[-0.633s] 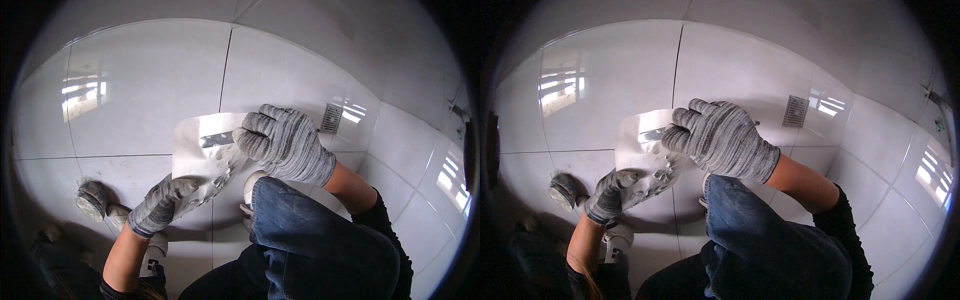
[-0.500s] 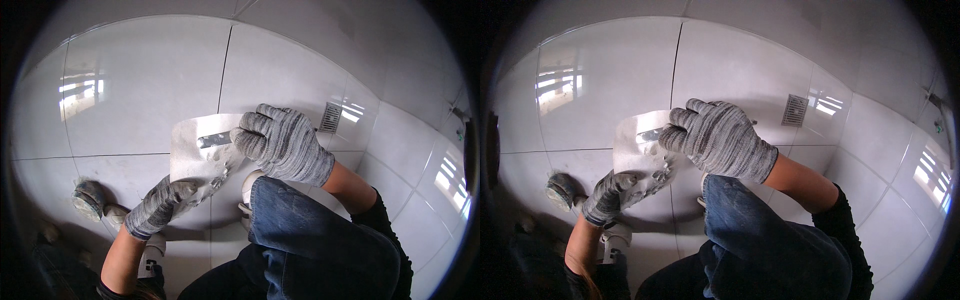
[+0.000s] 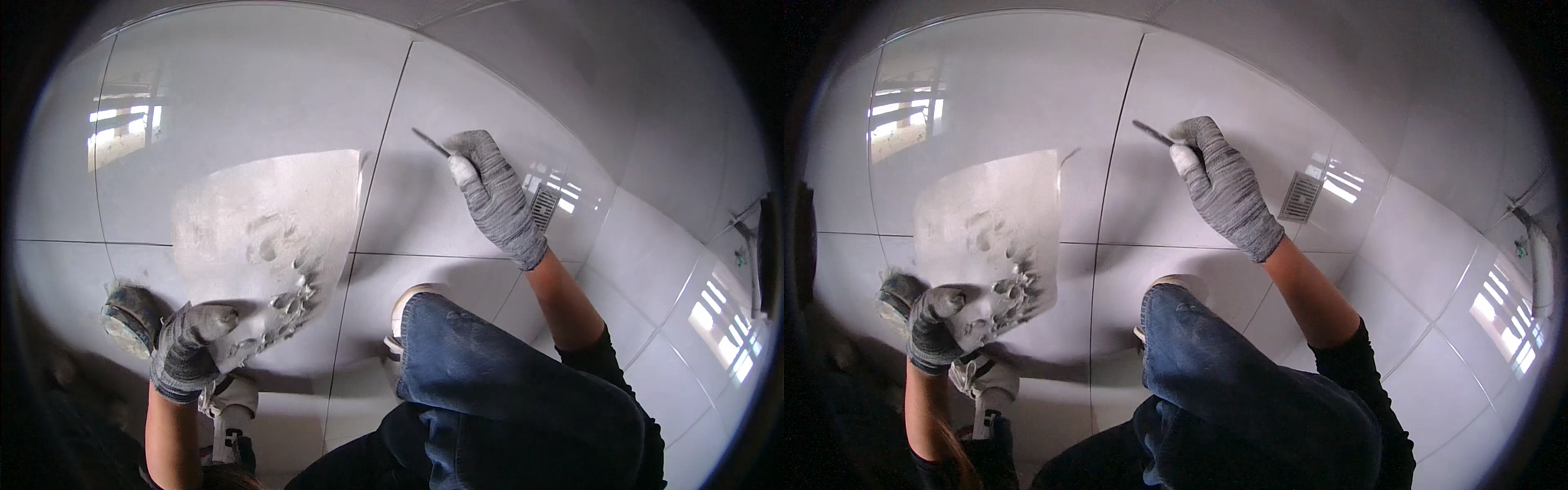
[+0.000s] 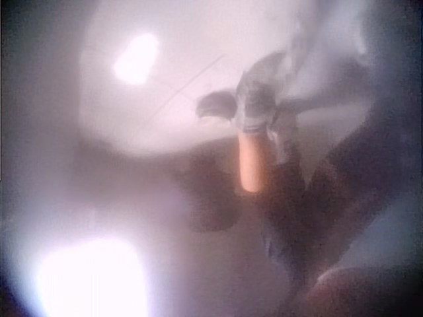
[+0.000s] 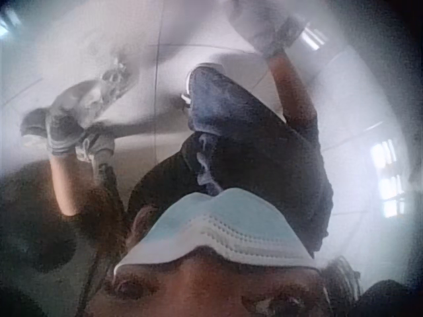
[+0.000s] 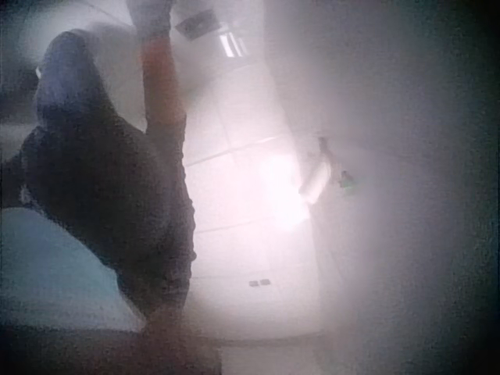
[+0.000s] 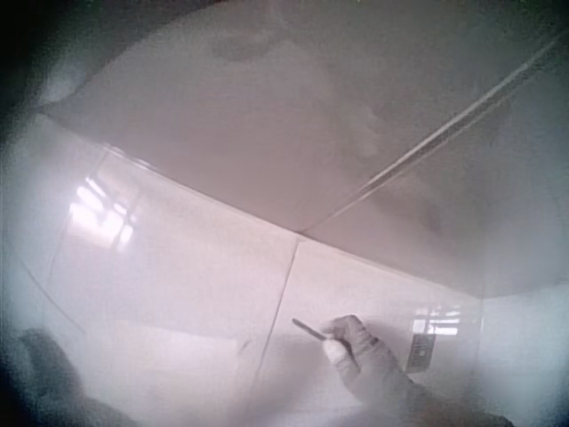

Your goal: The person kneels on a tiled floor and uses a small metal tool to apply gray grout into the joints between white tiles. They repeatedly scoop grout from a paper sheet held in the left hand and press it into the seams, working along multiple tile lines.

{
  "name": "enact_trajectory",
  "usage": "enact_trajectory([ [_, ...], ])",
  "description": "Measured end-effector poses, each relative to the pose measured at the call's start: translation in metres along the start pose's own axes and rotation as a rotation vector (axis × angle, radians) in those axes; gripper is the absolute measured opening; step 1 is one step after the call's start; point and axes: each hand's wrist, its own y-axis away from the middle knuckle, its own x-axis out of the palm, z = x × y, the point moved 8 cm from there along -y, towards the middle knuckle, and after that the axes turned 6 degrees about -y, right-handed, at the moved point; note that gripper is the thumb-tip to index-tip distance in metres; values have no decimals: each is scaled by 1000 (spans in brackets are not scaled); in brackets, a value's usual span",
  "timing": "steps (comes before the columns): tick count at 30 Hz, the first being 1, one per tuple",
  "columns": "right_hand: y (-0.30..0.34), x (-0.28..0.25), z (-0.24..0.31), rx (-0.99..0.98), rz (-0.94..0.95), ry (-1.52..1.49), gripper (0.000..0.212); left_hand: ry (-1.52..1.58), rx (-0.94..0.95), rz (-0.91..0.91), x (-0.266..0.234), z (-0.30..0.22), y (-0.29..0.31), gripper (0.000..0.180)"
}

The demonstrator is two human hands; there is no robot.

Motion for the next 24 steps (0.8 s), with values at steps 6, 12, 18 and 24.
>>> enact_trajectory([
  [6,-31,19,-7,72,101,-212,22,1062,36,-4,0,-11,-3,95],
  [12,-16,51,-17,139,211,-397,18,1108,117,32,-6,-12,2,93],
  [18,10,35,22,-476,-40,-82,18,1080,138,-15,7,-49,21,82],
  [24,26,62,-25,-26,165,-520,18,773,97,134,21,-74,29,83],
])
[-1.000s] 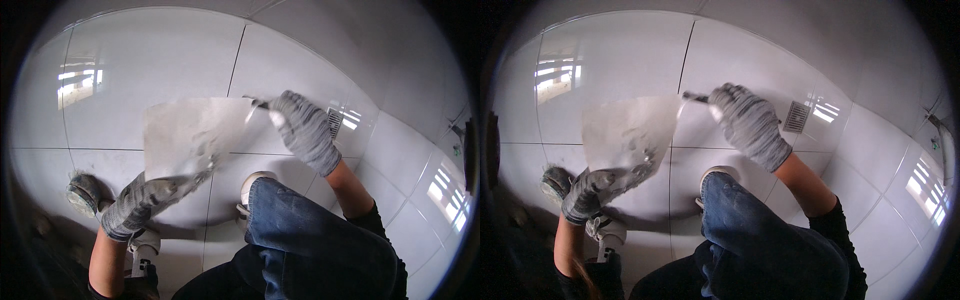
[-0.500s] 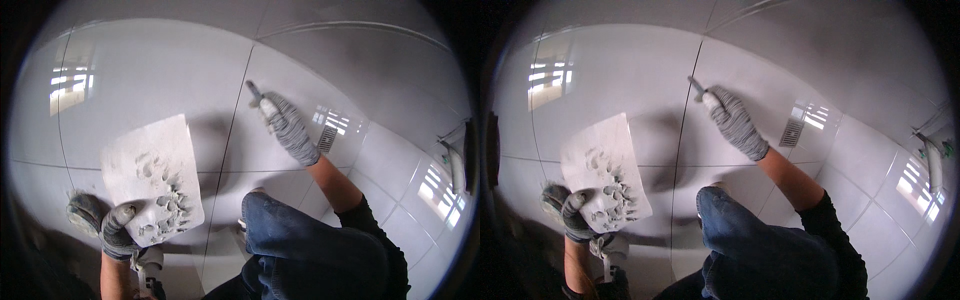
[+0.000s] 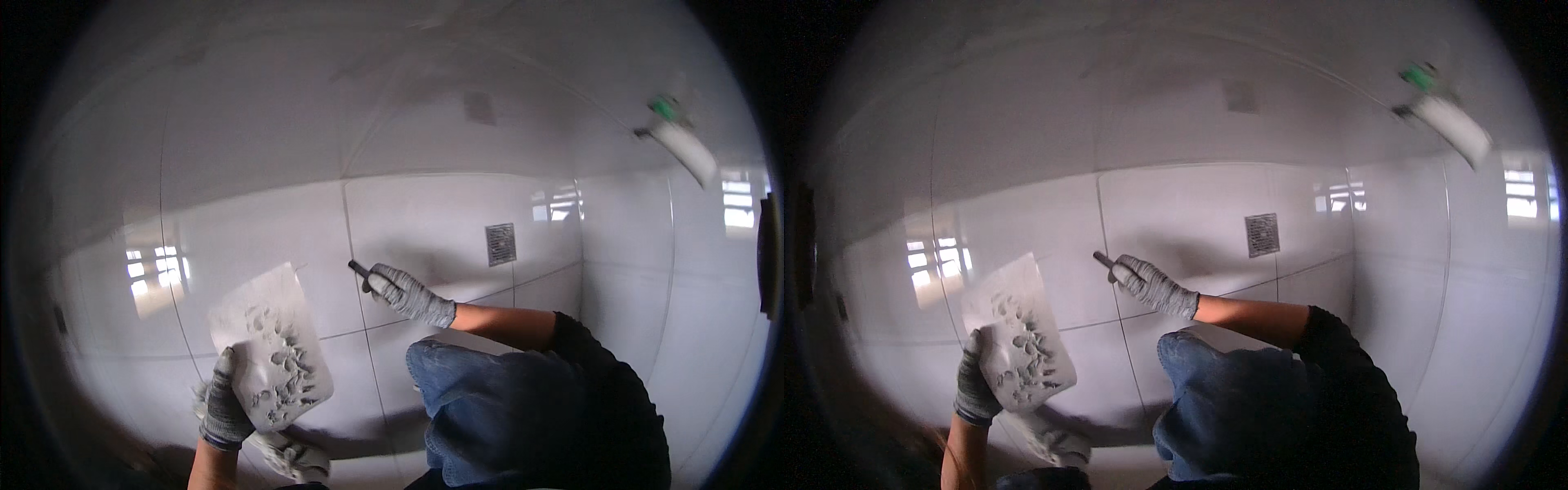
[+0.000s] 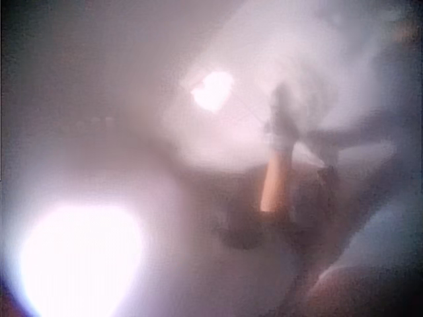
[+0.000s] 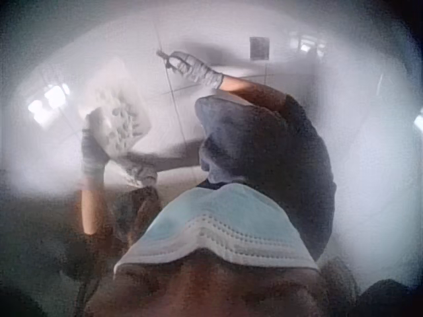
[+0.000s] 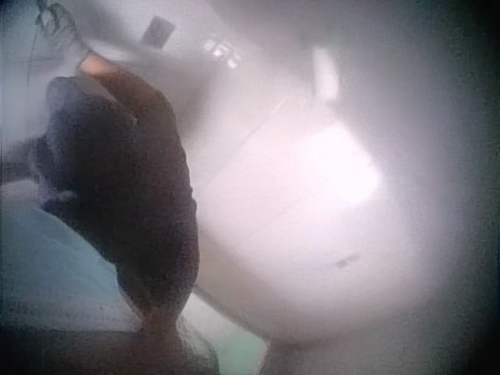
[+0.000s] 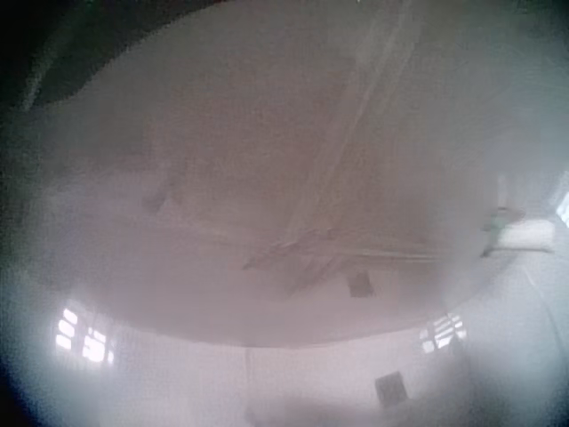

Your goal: The person kneels on a tiled floor and uses a small metal tool to apply gray grout into the joints between white tiles. They repeatedly scoop grout from a paper sheet held in the left hand and press it into the seams, working along multiple tile lines.

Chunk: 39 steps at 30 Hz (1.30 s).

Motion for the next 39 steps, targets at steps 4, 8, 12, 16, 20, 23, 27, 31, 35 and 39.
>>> enact_trajectory([
  [4,5,-5,-1,-83,-101,-88,23,-238,-26,-20,1,-3,-1,77],
  [8,12,-13,-19,11,-243,-405,23,-405,27,-67,1,-10,0,68],
  [12,29,-15,-36,-101,-461,-561,24,-487,21,2,-5,-10,-2,67],
  [16,45,-3,-71,-158,-588,-719,25,-439,-65,91,-16,-6,-13,66],
  [20,71,-8,-100,-101,-739,-854,28,-477,-39,59,-17,-14,-13,68],
  [23,79,-12,-111,-39,-762,-950,30,-514,-71,63,-11,-13,-11,70],
  [27,63,-17,-115,11,-780,-1036,29,-545,-60,2,-19,-15,-12,75],
  [31,40,-24,-117,44,-842,-1074,28,-474,-88,-73,-32,-15,-15,75],
  [35,36,-27,-111,-22,-912,-1145,28,-476,-113,-45,-27,-12,-16,70],
  [39,44,-28,-113,-25,-928,-1219,25,-482,-153,-51,-20,-9,-20,69],
])
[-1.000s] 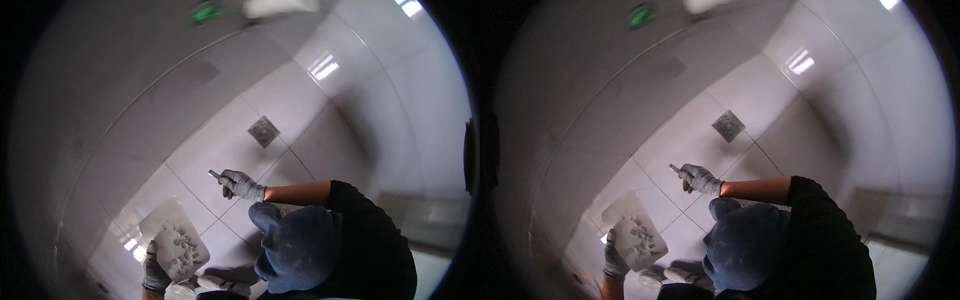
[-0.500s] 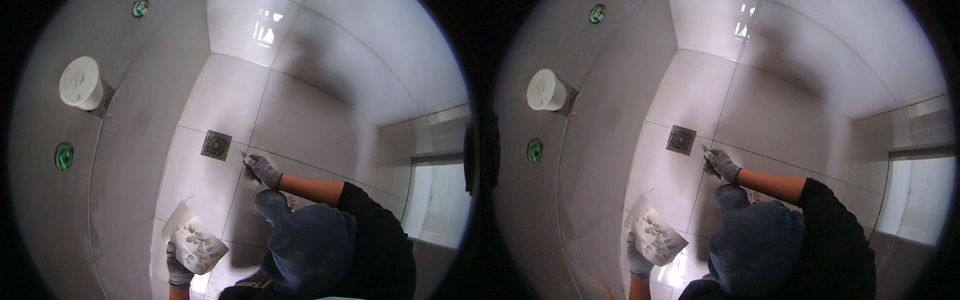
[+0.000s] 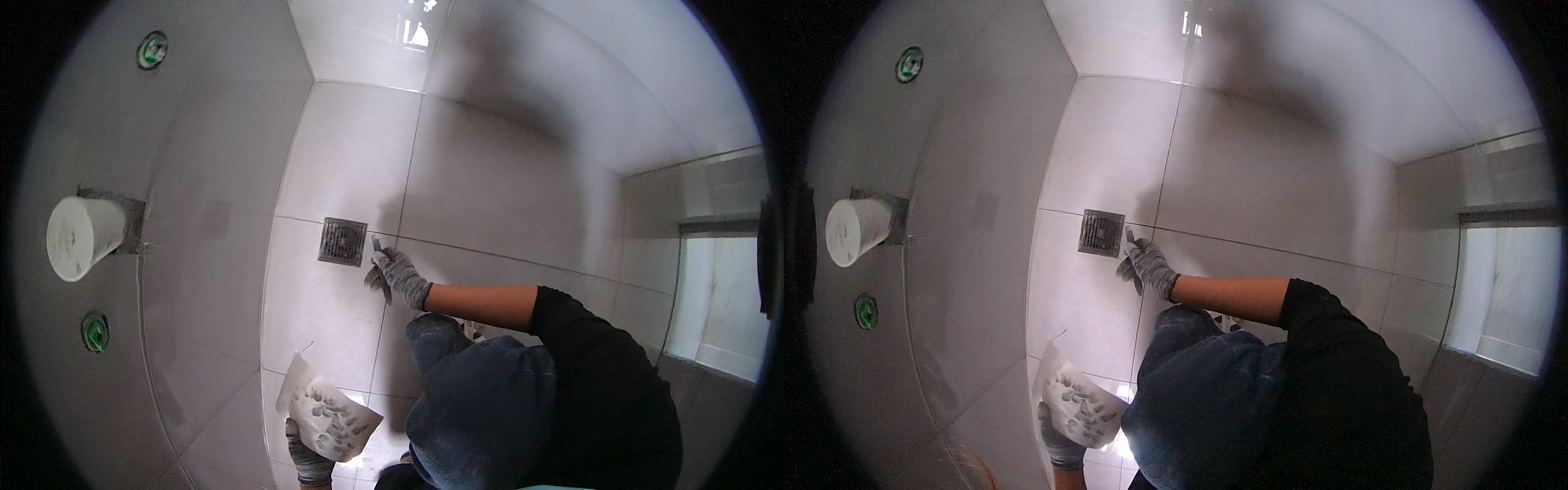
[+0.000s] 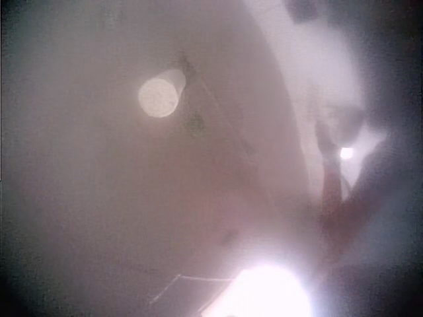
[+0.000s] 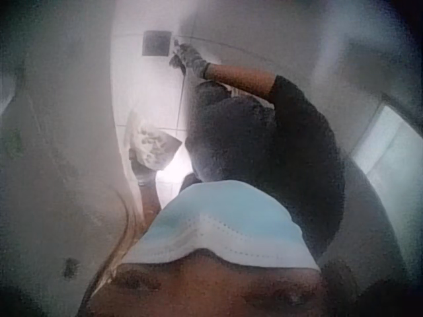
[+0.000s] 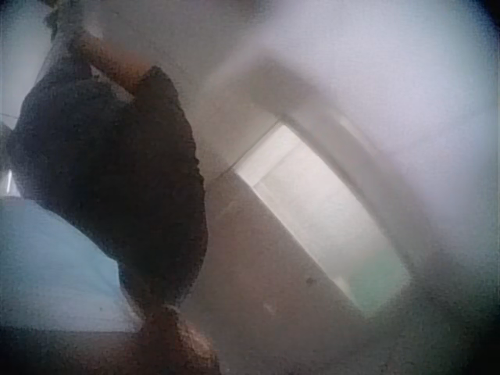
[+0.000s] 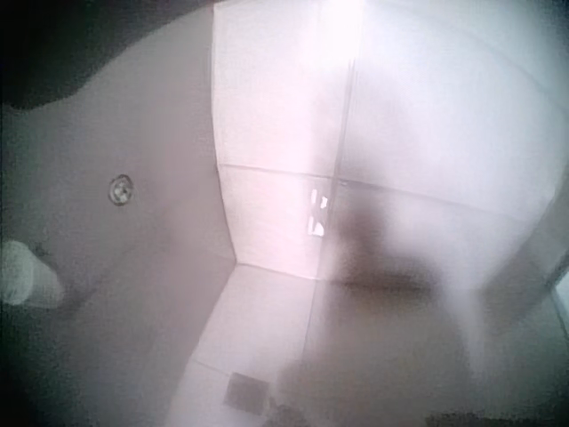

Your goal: The person kneels on a tiled floor and uses a small metal tool to apply gray grout into the joints between white tiles. They repeatedly scoop grout from a paper sheet held in the left hand and press it into the seams, working along multiple tile lines.

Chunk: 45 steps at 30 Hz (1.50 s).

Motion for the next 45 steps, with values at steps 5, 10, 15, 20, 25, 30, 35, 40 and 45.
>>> enact_trajectory([
  [5,1,-10,21,-107,51,-54,24,-48,-19,-44,7,-4,-1,69],
  [10,11,-81,78,-180,-52,42,24,-35,-48,-125,37,-14,4,69],
  [15,8,-183,167,-464,-275,422,25,-103,-85,-151,90,-28,3,71],
  [20,-10,-207,191,-477,-390,493,27,-87,15,-227,104,-30,-6,71],
  [25,-2,-190,193,-394,-387,764,36,-104,74,-405,80,-29,-16,66],
  [30,-1,-191,207,-400,-350,840,35,-86,43,-401,86,-21,-28,63],
  [35,0,-184,220,-545,-298,911,27,-93,68,-420,91,-21,-37,66],
  [40,2,-185,218,-571,-301,865,26,-65,87,-448,77,-12,-47,65],
  [45,-3,-189,211,-502,-308,954,28,-173,134,-524,45,-5,-38,64],
])
